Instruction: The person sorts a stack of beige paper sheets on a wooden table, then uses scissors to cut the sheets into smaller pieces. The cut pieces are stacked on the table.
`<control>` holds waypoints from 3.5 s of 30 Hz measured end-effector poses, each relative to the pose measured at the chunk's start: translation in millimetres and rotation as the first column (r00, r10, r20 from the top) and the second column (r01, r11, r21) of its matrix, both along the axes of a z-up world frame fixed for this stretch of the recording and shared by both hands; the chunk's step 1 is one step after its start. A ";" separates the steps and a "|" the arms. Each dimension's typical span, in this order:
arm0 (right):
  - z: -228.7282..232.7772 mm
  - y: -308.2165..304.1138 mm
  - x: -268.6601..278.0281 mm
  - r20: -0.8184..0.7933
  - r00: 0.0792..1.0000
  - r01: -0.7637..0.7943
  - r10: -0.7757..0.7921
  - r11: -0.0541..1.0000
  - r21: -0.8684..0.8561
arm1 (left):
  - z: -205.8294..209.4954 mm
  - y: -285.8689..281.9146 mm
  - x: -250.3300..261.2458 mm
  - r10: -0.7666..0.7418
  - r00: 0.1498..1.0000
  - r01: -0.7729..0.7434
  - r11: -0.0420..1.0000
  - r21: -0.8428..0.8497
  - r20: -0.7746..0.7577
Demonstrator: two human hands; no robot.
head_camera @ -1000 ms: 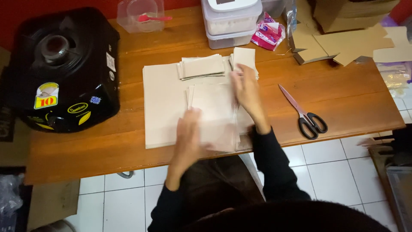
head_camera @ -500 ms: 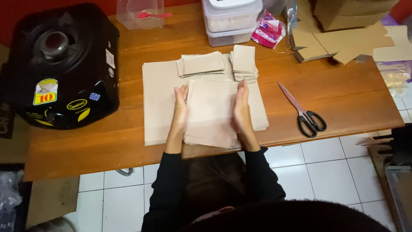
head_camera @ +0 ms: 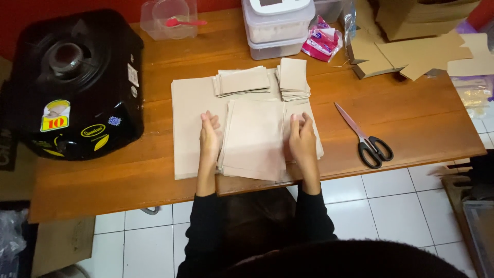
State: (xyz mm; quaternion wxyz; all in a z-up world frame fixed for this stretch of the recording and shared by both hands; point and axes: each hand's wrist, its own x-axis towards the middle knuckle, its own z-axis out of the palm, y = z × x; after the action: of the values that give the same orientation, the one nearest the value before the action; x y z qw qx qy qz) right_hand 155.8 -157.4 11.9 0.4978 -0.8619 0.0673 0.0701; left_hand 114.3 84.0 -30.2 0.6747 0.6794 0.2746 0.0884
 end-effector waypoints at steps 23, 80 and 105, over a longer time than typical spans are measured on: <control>0.4 17.2 -12.5 0.067 0.981 -0.195 0.184 0.920 0.340 | 41.6 -15.4 -11.3 -0.168 0.977 0.152 0.980 0.125 0.128; 9.9 -11.1 -45.1 -0.038 0.965 -0.262 0.259 0.954 -0.145 | 0.8 -60.4 -68.1 0.084 0.995 -0.073 0.984 0.165 -0.061; 51.4 4.4 -55.9 -0.217 0.905 -0.259 0.367 0.877 0.404 | 37.4 -71.3 -63.6 0.116 0.991 -0.109 0.989 0.104 -0.062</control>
State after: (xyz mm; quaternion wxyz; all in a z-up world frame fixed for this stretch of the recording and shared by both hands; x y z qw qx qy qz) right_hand 99.9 -153.0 63.3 0.6160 -0.7338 -0.0172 0.2861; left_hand 50.7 12.6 7.3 0.6240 0.6983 0.3306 0.1170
